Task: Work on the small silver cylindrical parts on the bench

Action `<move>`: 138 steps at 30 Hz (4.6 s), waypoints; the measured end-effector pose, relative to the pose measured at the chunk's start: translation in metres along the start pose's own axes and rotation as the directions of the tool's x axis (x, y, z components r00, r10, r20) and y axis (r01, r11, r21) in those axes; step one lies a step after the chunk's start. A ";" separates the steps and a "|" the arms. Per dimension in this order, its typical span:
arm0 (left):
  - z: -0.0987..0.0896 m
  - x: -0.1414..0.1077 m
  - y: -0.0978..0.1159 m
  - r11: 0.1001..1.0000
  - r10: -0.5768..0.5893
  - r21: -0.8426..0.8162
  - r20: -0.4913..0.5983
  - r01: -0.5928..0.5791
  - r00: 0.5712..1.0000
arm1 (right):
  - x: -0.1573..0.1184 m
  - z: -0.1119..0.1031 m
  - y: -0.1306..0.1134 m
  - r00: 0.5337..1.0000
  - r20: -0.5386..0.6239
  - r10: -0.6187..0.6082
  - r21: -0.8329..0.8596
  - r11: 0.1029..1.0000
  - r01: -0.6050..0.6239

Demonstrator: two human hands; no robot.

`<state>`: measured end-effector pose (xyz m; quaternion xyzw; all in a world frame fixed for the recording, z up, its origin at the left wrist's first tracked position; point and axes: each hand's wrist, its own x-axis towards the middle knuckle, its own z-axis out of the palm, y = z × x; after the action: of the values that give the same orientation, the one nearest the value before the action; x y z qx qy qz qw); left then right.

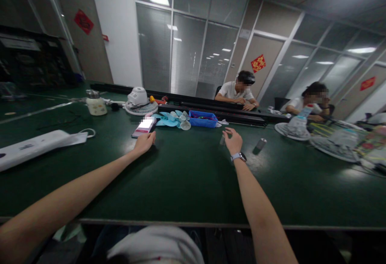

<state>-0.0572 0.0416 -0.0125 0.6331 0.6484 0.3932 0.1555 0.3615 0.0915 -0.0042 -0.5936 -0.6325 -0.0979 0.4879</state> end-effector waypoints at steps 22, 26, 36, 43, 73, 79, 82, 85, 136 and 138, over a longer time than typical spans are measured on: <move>-0.014 -0.030 0.040 0.833 0.445 -0.539 0.516 -0.126 0.732 | -0.118 0.016 -0.206 0.663 0.653 -0.366 0.665 0.695 -0.273; -0.019 -0.030 0.042 0.817 0.468 -0.564 0.531 -0.118 0.706 | -0.118 0.014 -0.204 0.659 0.676 -0.330 0.642 0.703 -0.307; -0.021 -0.016 0.037 0.839 0.341 -0.534 0.360 -0.108 0.868 | -0.120 0.022 -0.200 0.649 0.693 -0.314 0.634 0.694 -0.341; -0.005 0.008 -0.006 0.977 0.077 0.198 0.025 -0.081 0.997 | -0.119 0.021 -0.201 0.661 0.691 -0.293 0.621 0.709 -0.335; 0.006 -0.002 -0.003 0.991 0.129 0.046 -0.026 -0.128 0.991 | -0.011 0.014 -0.020 0.922 0.086 0.377 0.171 0.906 -0.386; 0.005 -0.002 -0.002 0.995 0.097 0.000 -0.087 -0.097 0.991 | -0.016 0.021 -0.005 0.872 0.232 0.431 0.059 0.888 -0.455; 0.005 0.000 -0.002 0.998 0.059 -0.030 -0.114 -0.062 0.992 | -0.012 0.013 -0.027 0.904 0.105 0.414 0.012 0.908 -0.418; 0.005 0.001 -0.002 0.999 0.011 -0.037 -0.151 -0.017 0.988 | -0.013 0.008 -0.080 0.991 -0.038 0.127 -0.004 0.992 -0.127; 0.004 -0.002 0.001 0.997 0.028 -0.067 -0.090 -0.035 0.996 | -0.003 -0.010 -0.034 0.981 0.114 0.158 -0.291 0.949 -0.120; 0.005 -0.001 -0.001 0.997 0.036 -0.060 -0.091 -0.042 0.995 | -0.002 -0.010 -0.033 0.981 0.129 0.144 -0.309 0.946 -0.098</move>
<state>-0.0543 0.0422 -0.0165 0.6222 0.6298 0.4440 0.1382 0.3386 0.0744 0.0142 -0.7044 -0.6074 -0.1179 0.3479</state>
